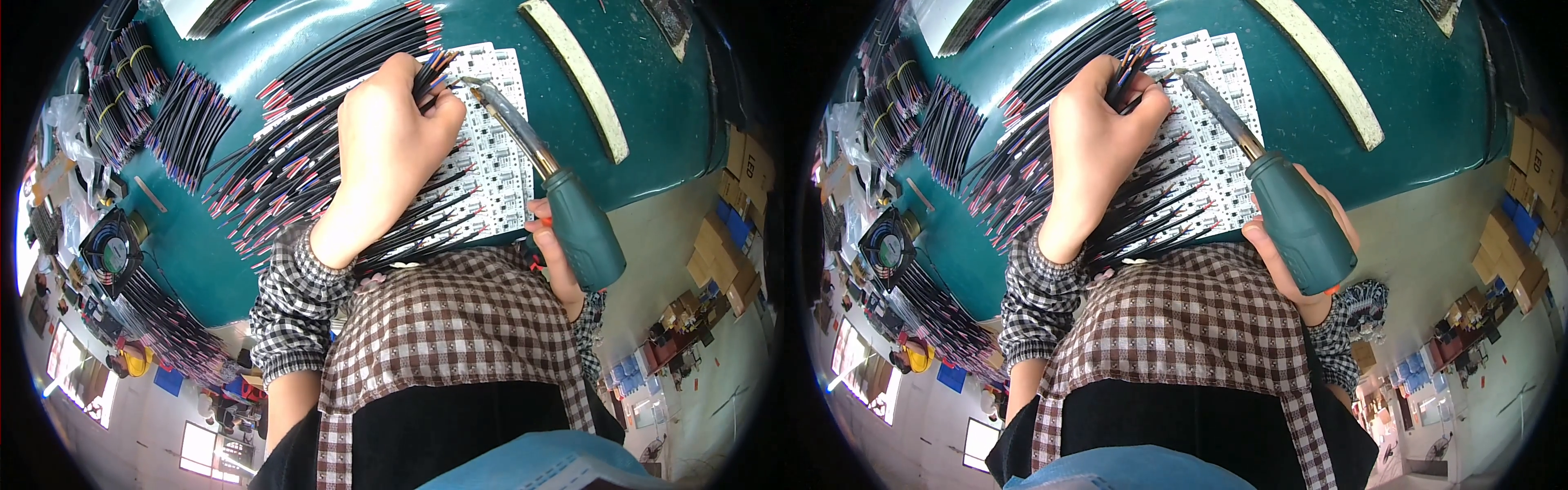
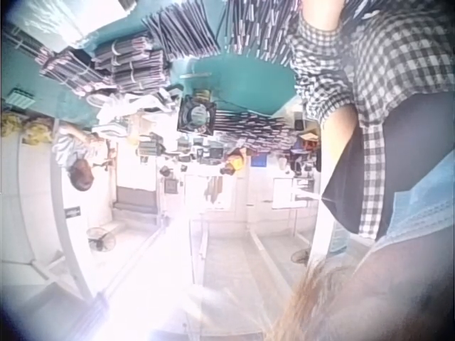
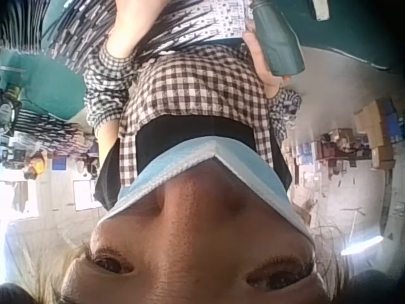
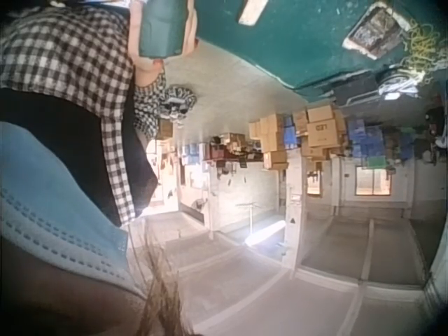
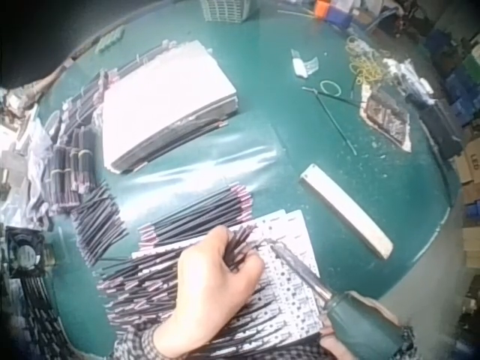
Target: The person inserts bundles of wires into connectors on a circuit board using a handheld soldering iron.
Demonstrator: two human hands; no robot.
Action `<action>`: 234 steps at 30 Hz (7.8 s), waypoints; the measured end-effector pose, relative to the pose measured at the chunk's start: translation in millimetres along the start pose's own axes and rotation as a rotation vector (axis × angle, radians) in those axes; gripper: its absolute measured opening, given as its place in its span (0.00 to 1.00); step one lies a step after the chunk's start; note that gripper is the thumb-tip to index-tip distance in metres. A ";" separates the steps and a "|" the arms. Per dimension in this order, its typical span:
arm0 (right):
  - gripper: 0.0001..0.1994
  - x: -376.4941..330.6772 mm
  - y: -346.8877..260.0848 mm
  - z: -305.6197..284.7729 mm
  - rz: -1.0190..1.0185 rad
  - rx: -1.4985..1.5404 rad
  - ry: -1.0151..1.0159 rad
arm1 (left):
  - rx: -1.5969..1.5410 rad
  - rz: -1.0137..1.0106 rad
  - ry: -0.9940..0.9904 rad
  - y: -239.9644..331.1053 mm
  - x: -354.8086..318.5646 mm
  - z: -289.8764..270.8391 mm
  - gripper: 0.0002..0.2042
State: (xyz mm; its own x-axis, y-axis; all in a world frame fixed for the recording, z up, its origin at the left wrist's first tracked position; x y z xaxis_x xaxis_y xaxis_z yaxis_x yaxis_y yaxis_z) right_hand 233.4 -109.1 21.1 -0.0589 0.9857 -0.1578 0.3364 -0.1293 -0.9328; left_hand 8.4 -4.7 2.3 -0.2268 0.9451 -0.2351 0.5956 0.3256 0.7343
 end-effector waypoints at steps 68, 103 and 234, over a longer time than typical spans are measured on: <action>0.34 -25.4 9.3 -12.4 -0.008 0.146 -0.028 | -0.074 -0.058 -0.065 -3.7 -19.2 1.2 0.08; 0.31 -16.1 4.3 -14.4 -0.091 -0.104 -0.059 | -0.045 -0.069 -0.059 -2.6 -18.9 3.1 0.09; 0.32 -21.4 16.2 -23.1 0.003 0.072 -0.040 | 0.038 -0.062 -0.050 7.0 -21.9 18.0 0.10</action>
State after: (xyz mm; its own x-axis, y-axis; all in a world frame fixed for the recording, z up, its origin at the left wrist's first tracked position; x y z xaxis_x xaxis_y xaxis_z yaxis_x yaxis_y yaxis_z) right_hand 261.9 -129.9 16.9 -0.0956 0.9804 -0.1725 0.2683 -0.1415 -0.9529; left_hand 31.4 -22.6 1.2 -0.2257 0.9231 -0.3115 0.6105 0.3832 0.6932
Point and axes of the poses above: each hand's wrist, its own x-axis towards the middle knuckle, its own z-axis out of the palm, y = z × x, the point moved 1 cm from there along x, towards the middle knuckle, and after that the axes turned 8 degrees about -z, right-handed, at the moved point
